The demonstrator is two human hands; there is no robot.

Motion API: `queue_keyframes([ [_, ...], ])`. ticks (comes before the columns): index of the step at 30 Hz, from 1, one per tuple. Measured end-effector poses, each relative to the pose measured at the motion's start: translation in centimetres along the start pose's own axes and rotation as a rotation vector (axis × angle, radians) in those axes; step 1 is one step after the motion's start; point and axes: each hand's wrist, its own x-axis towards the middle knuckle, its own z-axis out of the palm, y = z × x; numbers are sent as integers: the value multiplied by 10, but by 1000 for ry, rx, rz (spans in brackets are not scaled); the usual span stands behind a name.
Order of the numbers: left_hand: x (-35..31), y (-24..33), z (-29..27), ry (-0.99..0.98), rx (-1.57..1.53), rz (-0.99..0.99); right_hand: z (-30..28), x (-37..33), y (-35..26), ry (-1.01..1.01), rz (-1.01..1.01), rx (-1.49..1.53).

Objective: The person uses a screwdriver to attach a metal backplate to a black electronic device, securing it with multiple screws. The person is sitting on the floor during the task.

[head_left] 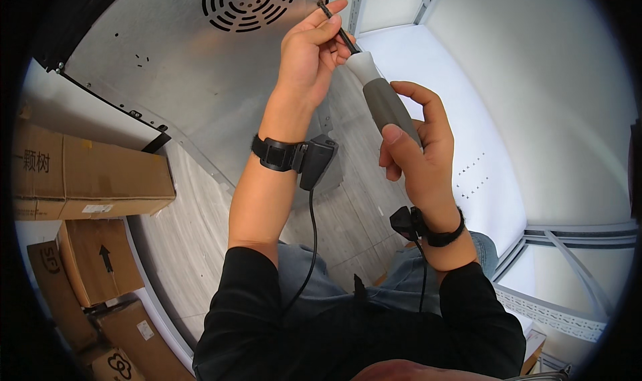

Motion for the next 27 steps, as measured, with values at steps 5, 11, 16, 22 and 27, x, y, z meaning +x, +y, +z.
queue_keyframes([
  [5, -1, 0, -1, -10, 6, -19, -2, -1, -2, 11, 34, 9],
  [11, 3, -16, 12, 4, 6, -70, -41, 14, -9, 4, 73, 67],
  [16, 13, -55, 50, 7, 54, -43, -109, 29, -29, -12, 151, -226],
  [22, 3, -119, 96, -118, 223, -127, -210, 15, -36, -23, 193, -563],
  [27, 3, -196, 126, -261, 432, -363, -331, -25, -3, 65, 299, -382],
])
